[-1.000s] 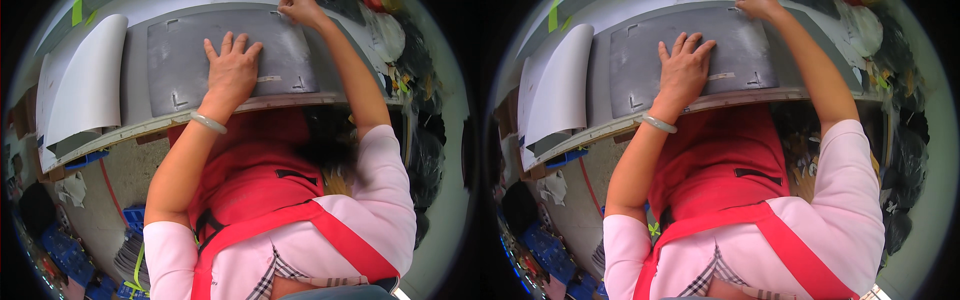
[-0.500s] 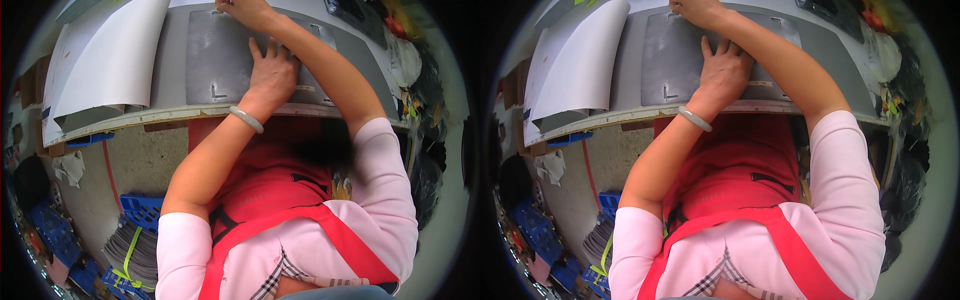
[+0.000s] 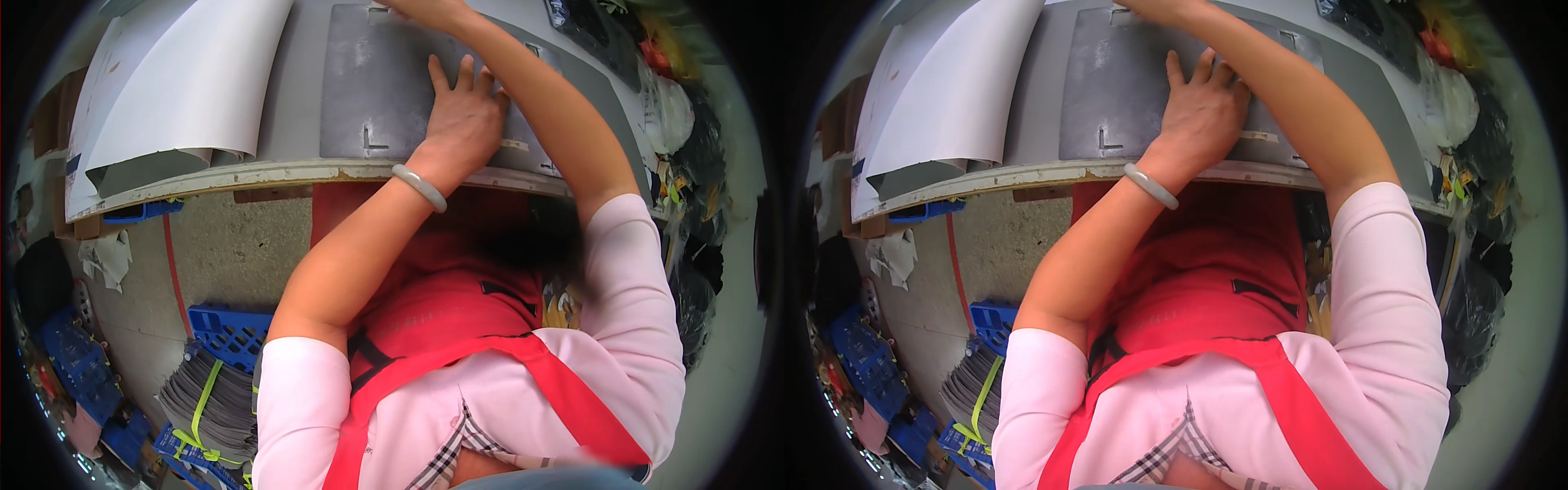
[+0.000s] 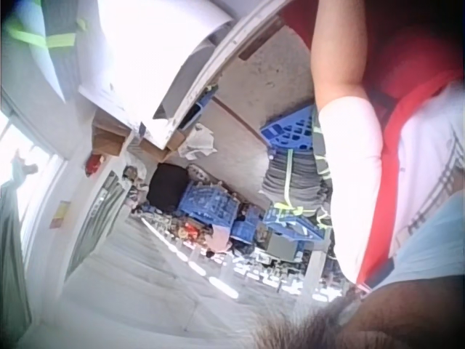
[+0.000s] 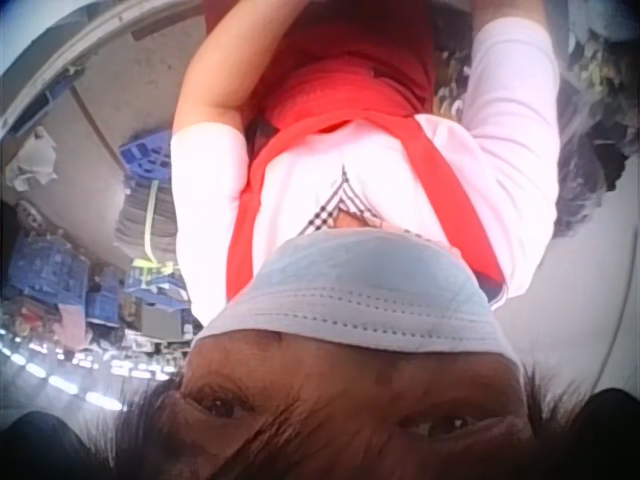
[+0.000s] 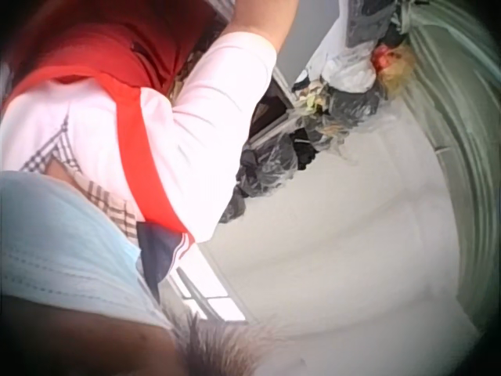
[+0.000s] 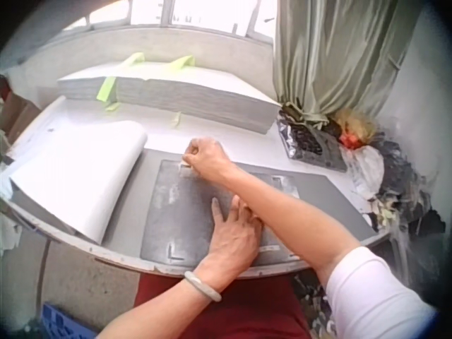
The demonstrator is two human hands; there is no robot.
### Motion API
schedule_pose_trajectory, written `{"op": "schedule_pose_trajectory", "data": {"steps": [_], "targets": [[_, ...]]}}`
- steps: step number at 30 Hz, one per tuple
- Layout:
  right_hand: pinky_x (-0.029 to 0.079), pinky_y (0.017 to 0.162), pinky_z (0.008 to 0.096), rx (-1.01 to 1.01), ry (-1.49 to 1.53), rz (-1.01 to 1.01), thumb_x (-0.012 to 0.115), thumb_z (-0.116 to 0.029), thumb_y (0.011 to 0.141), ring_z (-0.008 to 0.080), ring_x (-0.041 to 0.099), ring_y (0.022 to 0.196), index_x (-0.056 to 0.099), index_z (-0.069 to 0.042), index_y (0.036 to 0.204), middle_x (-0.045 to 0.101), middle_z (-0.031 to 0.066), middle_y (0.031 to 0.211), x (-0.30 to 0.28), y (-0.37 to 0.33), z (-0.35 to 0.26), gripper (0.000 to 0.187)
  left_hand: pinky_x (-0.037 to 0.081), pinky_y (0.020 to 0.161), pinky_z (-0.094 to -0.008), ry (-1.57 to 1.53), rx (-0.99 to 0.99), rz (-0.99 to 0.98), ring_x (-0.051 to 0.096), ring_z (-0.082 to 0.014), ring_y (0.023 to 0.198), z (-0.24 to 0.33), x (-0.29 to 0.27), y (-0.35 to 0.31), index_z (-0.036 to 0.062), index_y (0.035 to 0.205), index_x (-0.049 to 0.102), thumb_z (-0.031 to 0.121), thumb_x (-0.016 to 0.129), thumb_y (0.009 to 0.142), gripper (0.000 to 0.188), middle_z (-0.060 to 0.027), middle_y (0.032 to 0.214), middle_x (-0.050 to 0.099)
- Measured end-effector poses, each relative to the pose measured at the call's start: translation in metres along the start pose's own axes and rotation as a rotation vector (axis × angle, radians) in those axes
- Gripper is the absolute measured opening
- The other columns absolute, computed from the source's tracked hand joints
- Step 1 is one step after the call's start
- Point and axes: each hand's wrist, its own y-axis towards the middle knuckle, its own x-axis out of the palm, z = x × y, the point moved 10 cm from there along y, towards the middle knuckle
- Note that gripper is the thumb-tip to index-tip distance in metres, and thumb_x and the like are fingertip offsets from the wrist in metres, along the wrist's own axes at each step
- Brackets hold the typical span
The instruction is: The person peels a protective adhesive film from a large, flat, grey rectangular panel. They repeatedly lift the film's edge and pull it back to remove it from the surface, working across the panel's area. The person handles the film and the panel directly with their hands.
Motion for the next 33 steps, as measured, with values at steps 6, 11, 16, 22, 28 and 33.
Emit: {"op": "schedule_pose_trajectory", "data": {"steps": [6, 11, 16, 22, 28, 33], "targets": [[0.057, 0.055, 0.0331, 0.254, 0.054, -0.092, 0.066, -0.012, 0.086, 0.0184, 0.069, 0.057, 0.073, 0.003, 0.085, 0.071, 0.0127, 0.068, 0.019, 0.002, 0.012, 0.016, 0.029, 0.104, -0.0806, 0.039, 0.016, 0.051, 0.048, -0.0403, 0.134, 0.002, -0.007, 0.000, 0.0060, 0.126, 0.066, 0.015, 0.058, 0.093, 0.035, -0.0180, 0.130, 0.059], [0.055, 0.050, 0.0313, 0.409, 0.289, -0.120, 0.070, -0.015, 0.088, 0.0162, 0.065, 0.053, 0.071, 0.003, 0.089, 0.069, 0.0088, 0.066, 0.021, -0.023, 0.022, 0.018, 0.030, 0.104, -0.0798, 0.017, 0.026, 0.078, 0.051, -0.0409, 0.130, 0.002, -0.006, 0.000, 0.0045, 0.126, 0.065, 0.015, 0.058, 0.093, 0.036, -0.0180, 0.127, 0.062], [0.054, 0.056, 0.0274, 0.330, 0.242, -0.401, 0.071, -0.018, 0.093, 0.0114, 0.064, 0.061, 0.071, 0.000, 0.093, 0.069, 0.0050, 0.075, 0.035, -0.110, -0.038, 0.018, 0.031, 0.107, -0.0757, -0.134, -0.047, 0.021, 0.053, -0.0414, 0.130, -0.009, 0.018, 0.000, 0.0091, 0.128, 0.065, 0.018, 0.056, 0.094, 0.036, -0.0169, 0.133, 0.060], [0.048, 0.052, 0.0284, 0.151, 0.035, -0.458, 0.070, -0.025, 0.089, 0.0106, 0.058, 0.052, 0.069, 0.000, 0.086, 0.066, 0.0052, 0.068, 0.040, -0.148, -0.085, 0.026, 0.023, 0.114, -0.0731, -0.022, 0.045, 0.116, 0.045, -0.0430, 0.140, -0.002, -0.006, -0.013, 0.0158, 0.134, 0.061, 0.038, 0.054, 0.095, 0.046, -0.0190, 0.145, 0.053], [0.053, 0.068, 0.0335, 0.178, -0.179, -0.496, 0.070, -0.028, 0.088, 0.0166, 0.065, 0.063, 0.071, -0.005, 0.091, 0.069, 0.0052, 0.070, 0.044, -0.152, -0.103, 0.023, 0.018, 0.114, -0.0773, 0.041, 0.023, 0.090, 0.041, -0.0440, 0.144, -0.003, -0.004, -0.007, 0.0118, 0.132, 0.063, 0.038, 0.052, 0.096, 0.045, -0.0206, 0.147, 0.051], [0.050, 0.088, 0.0435, 0.073, -0.461, -0.360, 0.073, -0.030, 0.088, 0.0245, 0.068, 0.088, 0.073, -0.013, 0.100, 0.073, 0.0041, 0.085, 0.026, -0.164, -0.108, 0.020, 0.018, 0.113, -0.0776, 0.044, 0.017, 0.014, 0.040, -0.0431, 0.145, -0.005, 0.005, -0.014, 0.0120, 0.132, 0.063, 0.038, 0.054, 0.096, 0.046, -0.0195, 0.147, 0.052]]}}
